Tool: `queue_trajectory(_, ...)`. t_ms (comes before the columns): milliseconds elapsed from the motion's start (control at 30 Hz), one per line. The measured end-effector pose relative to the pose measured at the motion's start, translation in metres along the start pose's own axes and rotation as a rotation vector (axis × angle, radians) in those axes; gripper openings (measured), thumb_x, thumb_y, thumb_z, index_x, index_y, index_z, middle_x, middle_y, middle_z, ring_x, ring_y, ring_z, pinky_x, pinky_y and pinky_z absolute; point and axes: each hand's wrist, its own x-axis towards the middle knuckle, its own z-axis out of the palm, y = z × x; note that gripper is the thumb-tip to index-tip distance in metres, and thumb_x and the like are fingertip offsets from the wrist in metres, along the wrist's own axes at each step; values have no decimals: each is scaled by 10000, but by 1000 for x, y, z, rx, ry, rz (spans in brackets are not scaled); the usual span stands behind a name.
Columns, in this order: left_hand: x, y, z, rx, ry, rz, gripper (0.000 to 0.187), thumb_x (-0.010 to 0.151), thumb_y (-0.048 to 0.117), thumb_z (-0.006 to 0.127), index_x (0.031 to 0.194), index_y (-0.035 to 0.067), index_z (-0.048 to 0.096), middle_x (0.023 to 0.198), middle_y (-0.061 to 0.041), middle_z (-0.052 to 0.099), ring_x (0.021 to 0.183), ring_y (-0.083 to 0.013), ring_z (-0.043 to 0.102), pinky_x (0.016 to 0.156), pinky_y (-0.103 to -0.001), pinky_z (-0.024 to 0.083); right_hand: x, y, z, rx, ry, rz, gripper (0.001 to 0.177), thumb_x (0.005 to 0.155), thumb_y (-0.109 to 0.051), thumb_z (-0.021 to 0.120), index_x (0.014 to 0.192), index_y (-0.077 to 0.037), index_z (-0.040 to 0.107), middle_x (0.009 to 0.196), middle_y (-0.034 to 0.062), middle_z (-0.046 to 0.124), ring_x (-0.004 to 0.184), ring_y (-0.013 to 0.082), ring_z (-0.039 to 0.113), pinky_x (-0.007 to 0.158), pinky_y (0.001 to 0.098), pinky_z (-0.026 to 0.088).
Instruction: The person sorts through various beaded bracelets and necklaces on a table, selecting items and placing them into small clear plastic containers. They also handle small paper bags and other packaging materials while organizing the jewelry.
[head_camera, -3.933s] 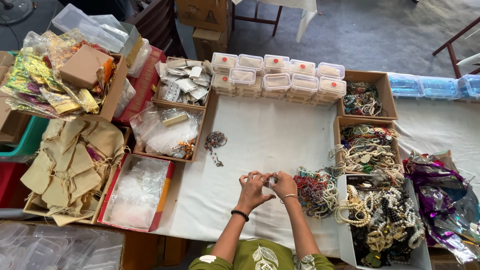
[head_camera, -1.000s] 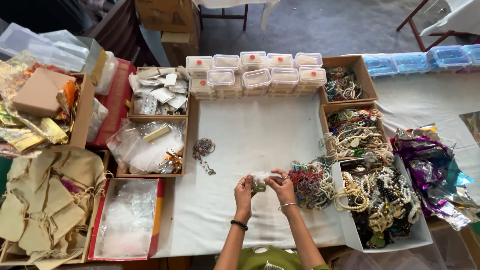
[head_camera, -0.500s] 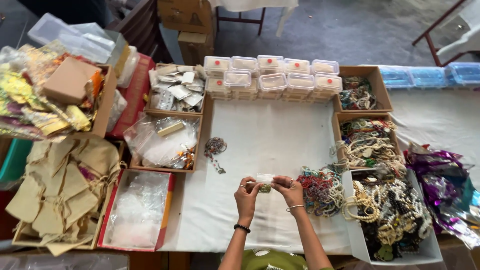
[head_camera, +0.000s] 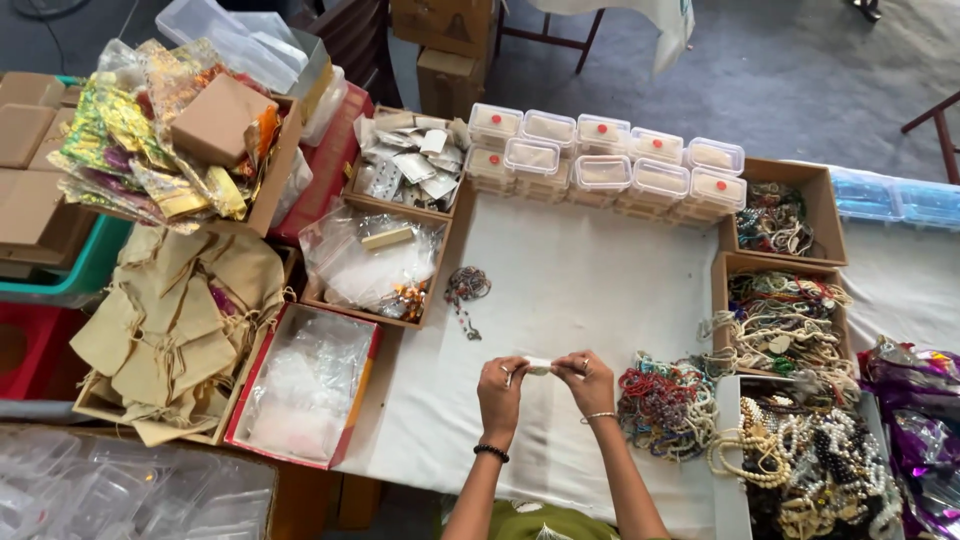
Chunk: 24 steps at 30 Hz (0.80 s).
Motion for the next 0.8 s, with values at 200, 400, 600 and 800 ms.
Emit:
queue_trajectory(200,6,-35,13,-30,-22,121,115,859,137,763,920,47,725,982,-112,735,925,-315,668,777,-423,537,-1,14,10,-63,-64,53,131,836,-150,818,942,-74,816,841,55,804,775,110,724,698,279,568)
queue_trajectory(400,10,-71,12,246,-148,-216,144,872,257,755,936,130,777,841,-118,727,839,-285,668,752,-419,533,-9,50,30,130,-146,361,237,879,-234,761,1078,-109,794,862,44,831,828,88,751,759,268,568)
queue_trajectory(600,38,-111,-46,469,55,-276,144,873,280,761,928,149,787,842,-101,734,895,-298,654,779,-426,537,-5,46,10,-34,-93,412,354,912,-343,704,1223,-180,751,859,-8,839,836,47,725,771,208,521)
queue_trajectory(800,47,-109,-73,538,177,-147,111,830,214,765,908,137,785,985,-25,744,991,-285,621,846,-422,519,-1,49,4,66,-35,560,367,920,-341,707,1243,-171,744,830,19,827,606,76,524,586,243,446)
